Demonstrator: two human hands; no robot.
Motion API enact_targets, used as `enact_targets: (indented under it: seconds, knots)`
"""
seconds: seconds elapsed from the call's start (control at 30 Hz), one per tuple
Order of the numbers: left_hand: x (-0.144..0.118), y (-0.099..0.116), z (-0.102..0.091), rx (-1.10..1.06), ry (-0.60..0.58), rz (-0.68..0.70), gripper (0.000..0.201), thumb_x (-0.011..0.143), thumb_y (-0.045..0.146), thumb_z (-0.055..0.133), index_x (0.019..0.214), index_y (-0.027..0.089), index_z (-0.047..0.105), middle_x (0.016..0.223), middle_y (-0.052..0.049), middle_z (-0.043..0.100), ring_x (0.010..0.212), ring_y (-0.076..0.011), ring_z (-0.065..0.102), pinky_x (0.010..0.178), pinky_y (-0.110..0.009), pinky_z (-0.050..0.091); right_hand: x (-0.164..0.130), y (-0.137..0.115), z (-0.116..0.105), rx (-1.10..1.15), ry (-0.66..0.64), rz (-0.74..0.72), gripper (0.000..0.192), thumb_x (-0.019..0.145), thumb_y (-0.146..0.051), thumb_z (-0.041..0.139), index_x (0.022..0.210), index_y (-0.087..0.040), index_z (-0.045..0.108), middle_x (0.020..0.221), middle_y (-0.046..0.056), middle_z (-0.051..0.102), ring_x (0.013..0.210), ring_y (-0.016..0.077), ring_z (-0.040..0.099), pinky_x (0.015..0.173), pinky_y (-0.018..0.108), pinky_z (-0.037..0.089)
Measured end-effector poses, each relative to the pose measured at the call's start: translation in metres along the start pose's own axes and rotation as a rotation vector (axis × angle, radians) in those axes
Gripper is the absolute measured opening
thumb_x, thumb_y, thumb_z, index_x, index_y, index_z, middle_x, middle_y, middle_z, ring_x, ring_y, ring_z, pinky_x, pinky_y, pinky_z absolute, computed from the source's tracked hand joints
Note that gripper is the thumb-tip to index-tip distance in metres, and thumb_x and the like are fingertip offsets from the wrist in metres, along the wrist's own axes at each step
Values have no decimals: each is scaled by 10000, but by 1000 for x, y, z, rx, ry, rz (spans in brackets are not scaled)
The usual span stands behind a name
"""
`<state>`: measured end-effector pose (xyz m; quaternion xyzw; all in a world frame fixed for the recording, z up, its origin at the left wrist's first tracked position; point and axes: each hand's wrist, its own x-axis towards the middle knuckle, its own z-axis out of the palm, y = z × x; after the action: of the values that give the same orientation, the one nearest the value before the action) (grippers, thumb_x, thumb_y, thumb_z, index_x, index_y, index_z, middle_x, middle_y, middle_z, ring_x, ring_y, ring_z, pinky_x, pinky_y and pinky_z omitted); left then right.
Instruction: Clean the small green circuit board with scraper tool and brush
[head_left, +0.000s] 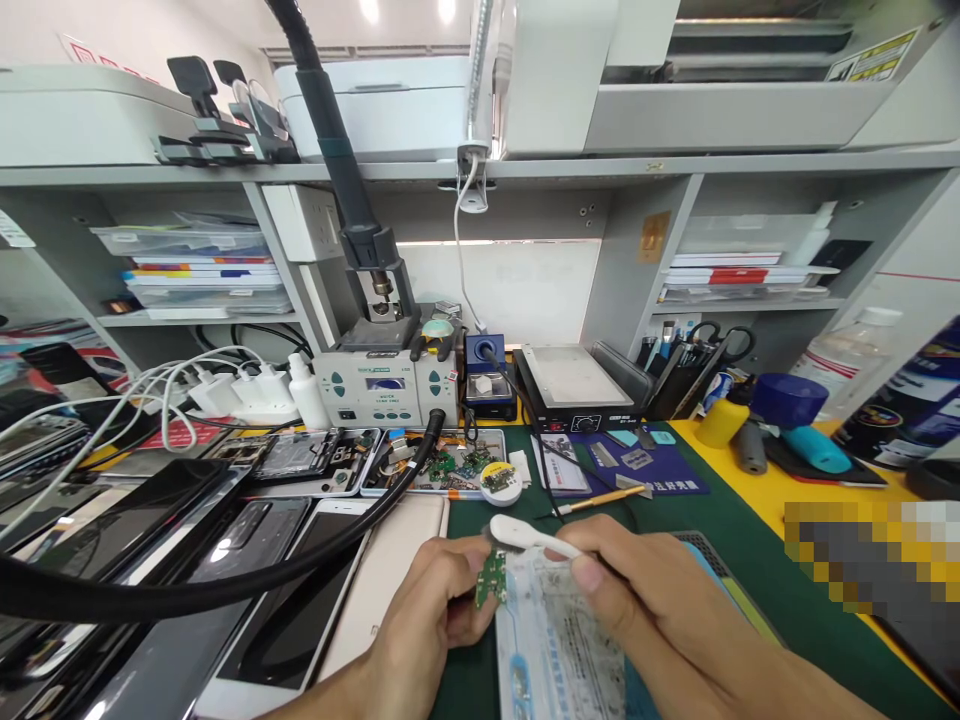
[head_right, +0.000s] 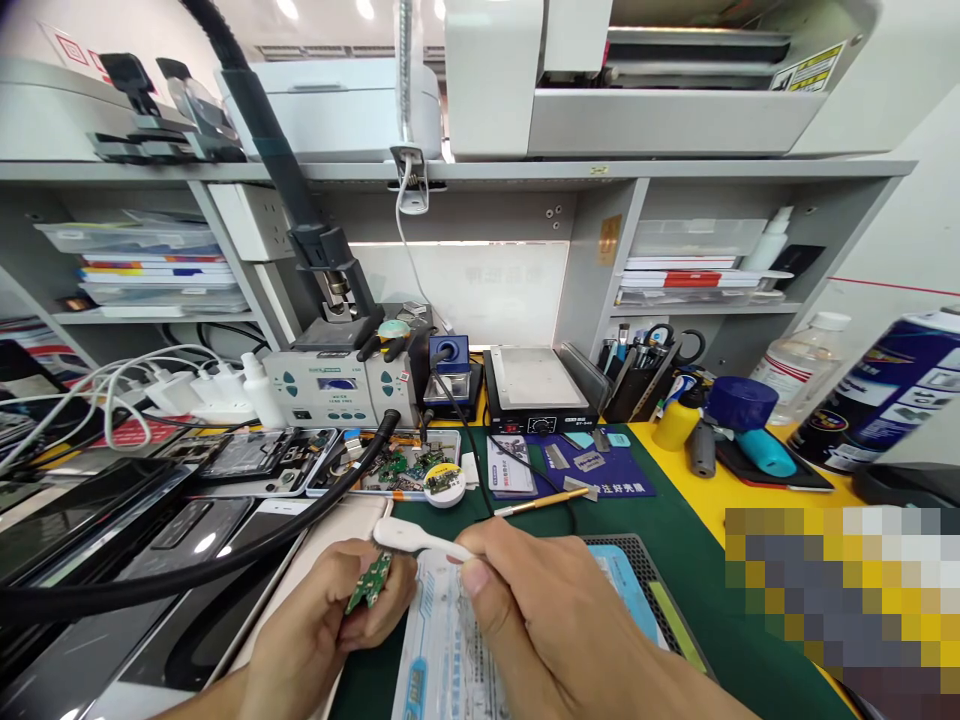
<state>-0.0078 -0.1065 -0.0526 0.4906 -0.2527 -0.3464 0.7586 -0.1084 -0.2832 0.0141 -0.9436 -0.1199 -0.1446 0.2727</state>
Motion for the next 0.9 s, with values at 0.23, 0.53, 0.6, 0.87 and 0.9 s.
enact_targets:
  seconds: [0.23,0.53,0.6,0.87,0.9]
  knots:
    - [-1,-3,-2,-19,-6,-3,338,833,365,449,596,233,250,543,64,208,514,-99,165,493,-296,133,1,0,0,6,13,13,284,1048,-247,316,898,-242,557,739,-16,658,616,139,628,581,268,439]
    - [-1,0,-1,-3,-22,-9,329,829,370,447,602,230,254,548,64,212,527,-102,161,494,-296,124,0,0,0,-2,33,-9,257,1043,-205,339,912,-241,557,758,-28,679,619,125,643,575,257,441]
    - [-1,0,0,-11,-6,-12,335,823,373,458,613,235,237,549,65,209,525,-101,163,492,-294,130,0,0,0,-21,41,-20,264,1038,-208,329,915,-239,561,787,-13,701,642,135,664,589,263,458]
    - [-1,-3,-2,-7,-1,-3,340,841,375,447,600,235,252,546,63,206,517,-103,174,497,-298,145,2,0,-2,-28,14,-11,273,1031,-220,329,902,-235,569,763,-3,689,633,141,658,597,257,477]
    - [-1,-3,-2,-10,15,-4,339,838,370,448,606,237,240,548,63,209,517,-103,177,496,-298,151,2,0,-2,-26,8,-9,276,1030,-224,328,892,-232,566,763,-1,689,636,141,657,600,257,481]
